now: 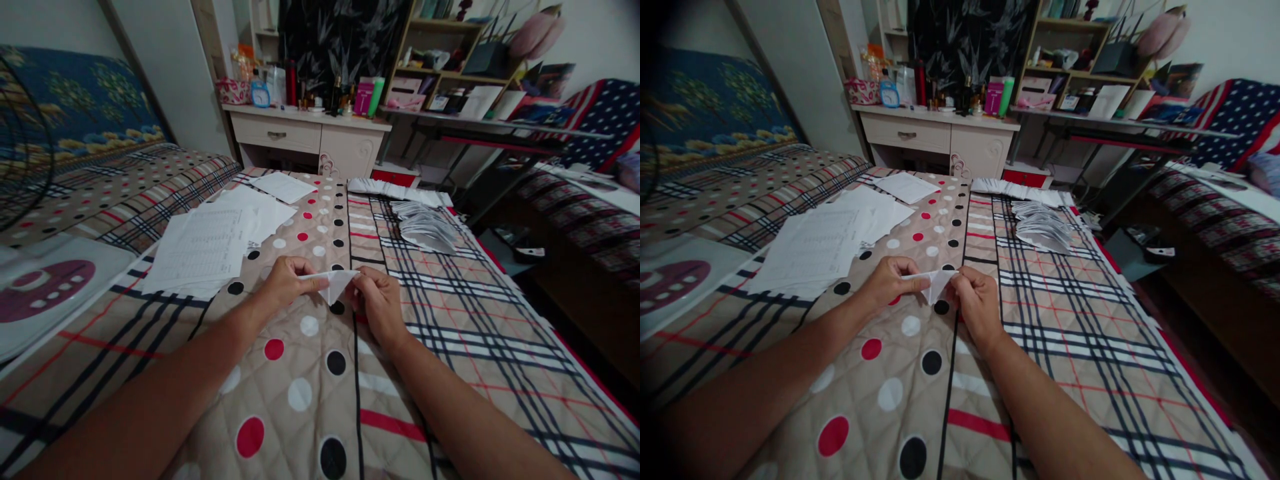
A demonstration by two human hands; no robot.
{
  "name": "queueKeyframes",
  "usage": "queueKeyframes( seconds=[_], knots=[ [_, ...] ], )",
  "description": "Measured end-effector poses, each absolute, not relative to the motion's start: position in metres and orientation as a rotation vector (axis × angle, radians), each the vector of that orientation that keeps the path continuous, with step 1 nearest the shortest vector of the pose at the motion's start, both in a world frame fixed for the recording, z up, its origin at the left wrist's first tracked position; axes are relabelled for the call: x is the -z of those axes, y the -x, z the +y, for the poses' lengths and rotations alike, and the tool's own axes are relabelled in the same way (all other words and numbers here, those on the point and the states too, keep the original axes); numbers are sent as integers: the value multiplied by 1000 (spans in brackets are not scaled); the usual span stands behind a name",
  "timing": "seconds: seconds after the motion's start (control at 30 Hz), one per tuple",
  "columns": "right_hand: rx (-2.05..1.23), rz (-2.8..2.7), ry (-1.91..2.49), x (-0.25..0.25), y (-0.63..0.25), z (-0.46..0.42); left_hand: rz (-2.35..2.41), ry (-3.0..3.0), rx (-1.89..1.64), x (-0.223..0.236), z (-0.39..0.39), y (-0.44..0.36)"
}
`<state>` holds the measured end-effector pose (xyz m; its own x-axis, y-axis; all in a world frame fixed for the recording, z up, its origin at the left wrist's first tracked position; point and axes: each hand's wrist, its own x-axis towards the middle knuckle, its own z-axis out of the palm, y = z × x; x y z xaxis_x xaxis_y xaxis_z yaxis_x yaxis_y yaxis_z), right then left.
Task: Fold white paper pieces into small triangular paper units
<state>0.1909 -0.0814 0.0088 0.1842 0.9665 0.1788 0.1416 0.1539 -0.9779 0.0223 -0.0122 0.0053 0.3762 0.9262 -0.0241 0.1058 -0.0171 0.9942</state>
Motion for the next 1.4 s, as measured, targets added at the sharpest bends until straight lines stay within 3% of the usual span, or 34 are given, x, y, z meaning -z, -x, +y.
queueKeyframes(
  seconds=[0.17, 0.37, 0.7, 1.4],
  knots=[
    [-929, -1293, 1190, -4, -195, -79, 1021, -1441, -883, -6, -11, -21],
    [-715, -1376, 1298, -6, -196, -81, 1023, -1418, -864, -7, -11, -20],
    [-923, -1299, 1271, -5, -197, -74, 1021, -1483, -811, 1, -8, -18],
    [-337, -1711, 1206, -3, -200, -73, 979, -1448, -934, -4, -13, -25]
  ],
)
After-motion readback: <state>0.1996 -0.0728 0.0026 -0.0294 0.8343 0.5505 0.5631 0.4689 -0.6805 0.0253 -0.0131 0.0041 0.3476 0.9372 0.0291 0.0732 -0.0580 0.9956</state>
